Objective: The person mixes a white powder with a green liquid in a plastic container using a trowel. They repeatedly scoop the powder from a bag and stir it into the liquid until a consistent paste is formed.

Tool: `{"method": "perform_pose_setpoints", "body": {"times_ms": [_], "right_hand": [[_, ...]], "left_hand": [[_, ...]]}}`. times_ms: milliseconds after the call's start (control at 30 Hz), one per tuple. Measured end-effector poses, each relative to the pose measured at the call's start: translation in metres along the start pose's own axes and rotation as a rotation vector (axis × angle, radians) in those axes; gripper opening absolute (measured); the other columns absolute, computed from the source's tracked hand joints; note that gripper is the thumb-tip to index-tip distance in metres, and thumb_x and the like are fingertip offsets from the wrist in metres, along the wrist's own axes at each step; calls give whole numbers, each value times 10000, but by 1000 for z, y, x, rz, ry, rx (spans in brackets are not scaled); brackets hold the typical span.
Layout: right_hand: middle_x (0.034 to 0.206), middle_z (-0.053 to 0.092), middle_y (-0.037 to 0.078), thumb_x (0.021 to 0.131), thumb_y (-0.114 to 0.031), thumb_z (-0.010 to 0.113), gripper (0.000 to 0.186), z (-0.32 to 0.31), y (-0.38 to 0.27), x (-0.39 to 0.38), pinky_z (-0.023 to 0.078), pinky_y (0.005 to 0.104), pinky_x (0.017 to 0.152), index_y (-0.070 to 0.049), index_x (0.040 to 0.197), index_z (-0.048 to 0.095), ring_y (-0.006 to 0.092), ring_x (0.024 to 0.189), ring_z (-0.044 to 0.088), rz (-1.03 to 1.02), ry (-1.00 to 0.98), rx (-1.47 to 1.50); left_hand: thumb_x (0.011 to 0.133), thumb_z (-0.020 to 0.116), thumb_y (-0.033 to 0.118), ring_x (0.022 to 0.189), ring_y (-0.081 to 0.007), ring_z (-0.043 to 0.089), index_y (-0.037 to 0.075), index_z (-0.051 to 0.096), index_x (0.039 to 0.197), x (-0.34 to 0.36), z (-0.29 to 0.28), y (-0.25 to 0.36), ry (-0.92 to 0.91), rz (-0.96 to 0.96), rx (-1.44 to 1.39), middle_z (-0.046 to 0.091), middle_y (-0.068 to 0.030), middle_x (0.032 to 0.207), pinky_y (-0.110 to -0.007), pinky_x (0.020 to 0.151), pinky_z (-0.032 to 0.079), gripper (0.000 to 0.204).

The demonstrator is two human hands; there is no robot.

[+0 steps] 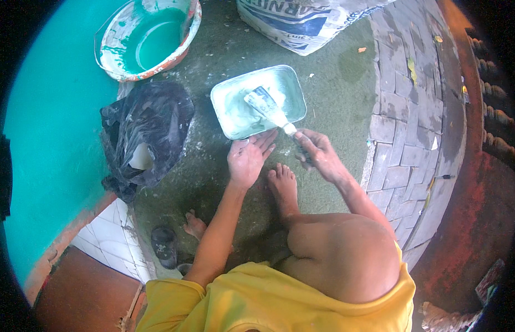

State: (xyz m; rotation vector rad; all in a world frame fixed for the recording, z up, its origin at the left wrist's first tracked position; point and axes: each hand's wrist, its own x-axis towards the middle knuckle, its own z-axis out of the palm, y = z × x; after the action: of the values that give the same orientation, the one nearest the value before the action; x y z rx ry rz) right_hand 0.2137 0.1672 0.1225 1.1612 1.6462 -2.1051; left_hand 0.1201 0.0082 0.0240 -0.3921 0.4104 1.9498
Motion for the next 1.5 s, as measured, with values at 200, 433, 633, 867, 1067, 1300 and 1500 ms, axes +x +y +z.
{"method": "perform_pose_setpoints", "body": {"times_ms": [200,433,633,867,1067,1300,1500], "right_hand": [[597,397,-28,970,-330,447,310,6,45,2,262,188,399,-38,1016,541,41,456,308,40,-4,130],[594,390,-44,959,-342,470,332,-3,28,-36,253,208,413,-37,1037,572,49,478,323,185,52,27],[593,385,-47,959,-348,463,356,-11,8,-55,247,213,423,-25,1042,586,47,486,318,295,73,-42],[578,402,-45,958,-322,472,349,-20,-29,-80,269,220,426,-10,1076,575,50,483,344,301,80,-186],[578,544,133,869,-131,541,270,-39,-72,-52,433,383,498,-26,1118,540,289,521,571,-437,133,-1130],[641,579,160,771,-65,550,253,-16,-115,-6,463,449,544,-45,1021,580,348,580,590,-394,102,-1676],[717,615,186,745,-112,580,229,-15,-108,10,493,441,660,-40,954,641,354,707,625,-203,-3,-1585]], "left_hand": [[851,427,287,1290,-290,349,21,457,1204,-2,-12,0,-29,29,-78,457,-148,1299,-404,1060,232,443],[868,456,264,1264,-287,374,46,510,1128,-2,-14,-3,-25,75,-84,506,-133,1245,-393,1042,248,344],[868,445,259,1265,-279,374,48,502,1152,-2,-14,-1,-27,60,-67,501,-124,1255,-387,1035,250,358],[876,418,326,1286,-273,358,14,413,1279,-1,-10,1,-16,48,45,460,-141,1311,-398,1052,233,510],[879,516,340,1140,-246,491,23,479,1198,-22,-5,49,-176,-257,1033,545,-123,1175,-363,955,363,451],[698,752,272,819,-262,586,49,487,955,-43,58,98,-2,14,1894,575,-111,857,-362,747,461,431],[538,850,123,1211,-374,383,22,198,1299,-17,33,104,327,458,1954,361,-241,1268,-419,1005,333,1007]]}}
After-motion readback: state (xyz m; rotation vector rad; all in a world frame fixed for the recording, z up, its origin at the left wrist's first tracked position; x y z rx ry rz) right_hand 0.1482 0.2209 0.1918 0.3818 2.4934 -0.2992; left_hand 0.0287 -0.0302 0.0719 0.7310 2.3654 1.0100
